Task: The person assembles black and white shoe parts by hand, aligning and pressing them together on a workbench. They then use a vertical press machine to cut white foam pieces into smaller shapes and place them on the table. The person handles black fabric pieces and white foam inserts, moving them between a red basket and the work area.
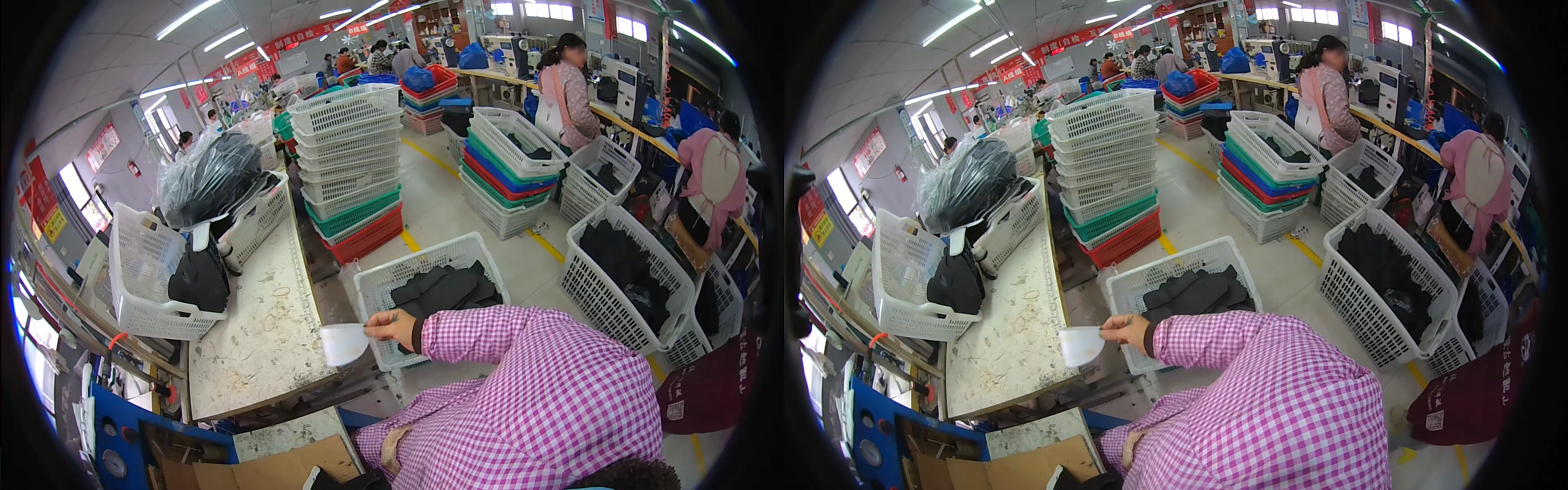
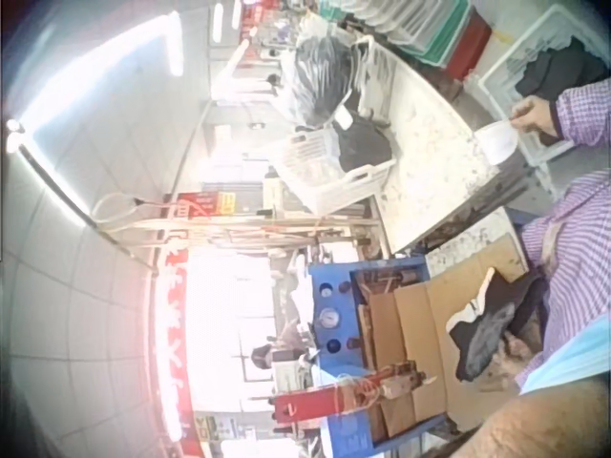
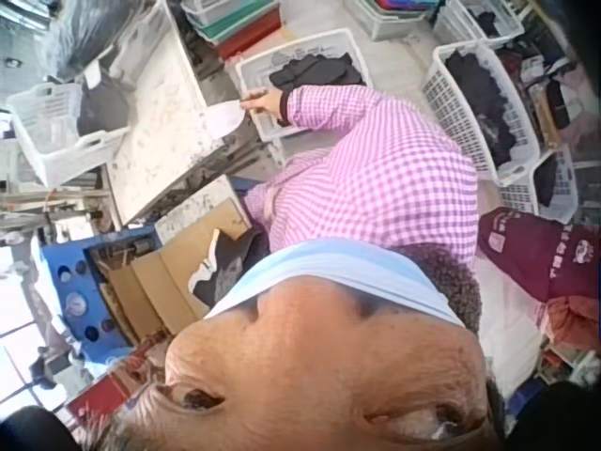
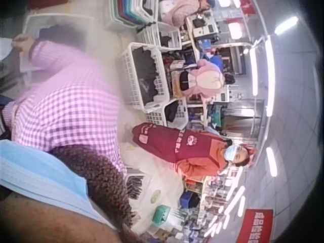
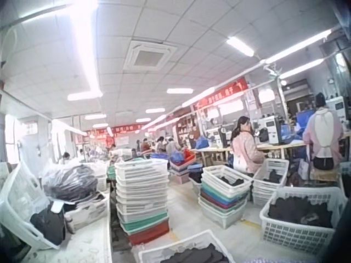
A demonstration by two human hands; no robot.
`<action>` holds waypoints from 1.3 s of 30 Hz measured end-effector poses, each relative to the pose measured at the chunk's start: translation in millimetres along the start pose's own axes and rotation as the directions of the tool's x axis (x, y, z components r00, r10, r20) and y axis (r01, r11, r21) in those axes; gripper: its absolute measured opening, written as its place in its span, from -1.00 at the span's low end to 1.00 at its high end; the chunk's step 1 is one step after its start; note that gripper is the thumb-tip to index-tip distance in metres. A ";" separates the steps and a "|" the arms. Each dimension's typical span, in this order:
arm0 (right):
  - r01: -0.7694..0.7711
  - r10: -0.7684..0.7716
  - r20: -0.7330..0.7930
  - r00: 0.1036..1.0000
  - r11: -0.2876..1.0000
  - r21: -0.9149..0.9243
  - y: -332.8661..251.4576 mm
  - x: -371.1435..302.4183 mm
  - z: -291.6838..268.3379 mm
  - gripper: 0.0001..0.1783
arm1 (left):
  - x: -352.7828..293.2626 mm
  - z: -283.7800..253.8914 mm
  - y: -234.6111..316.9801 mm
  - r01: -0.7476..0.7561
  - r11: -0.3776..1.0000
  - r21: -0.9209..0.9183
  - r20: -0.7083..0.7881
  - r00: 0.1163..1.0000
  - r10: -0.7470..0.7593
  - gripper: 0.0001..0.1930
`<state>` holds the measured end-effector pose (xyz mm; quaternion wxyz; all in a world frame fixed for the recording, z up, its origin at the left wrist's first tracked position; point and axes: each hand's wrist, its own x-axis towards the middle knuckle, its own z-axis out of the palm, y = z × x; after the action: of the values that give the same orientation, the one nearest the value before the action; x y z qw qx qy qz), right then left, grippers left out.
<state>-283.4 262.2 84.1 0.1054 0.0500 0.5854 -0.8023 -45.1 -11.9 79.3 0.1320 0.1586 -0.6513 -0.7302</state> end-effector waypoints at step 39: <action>0.382 -0.693 -0.560 0.453 0.719 -0.581 -242.9 57.8 -282.4 -0.81 | 6.7 -16.4 4.5 0.082 0.996 0.037 0.030 0.996 -0.083 -0.46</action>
<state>-407.1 595.1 210.4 -0.4029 0.1619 0.6982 -0.5692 -44.7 -30.0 81.7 0.0886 0.1764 -0.6592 -0.7256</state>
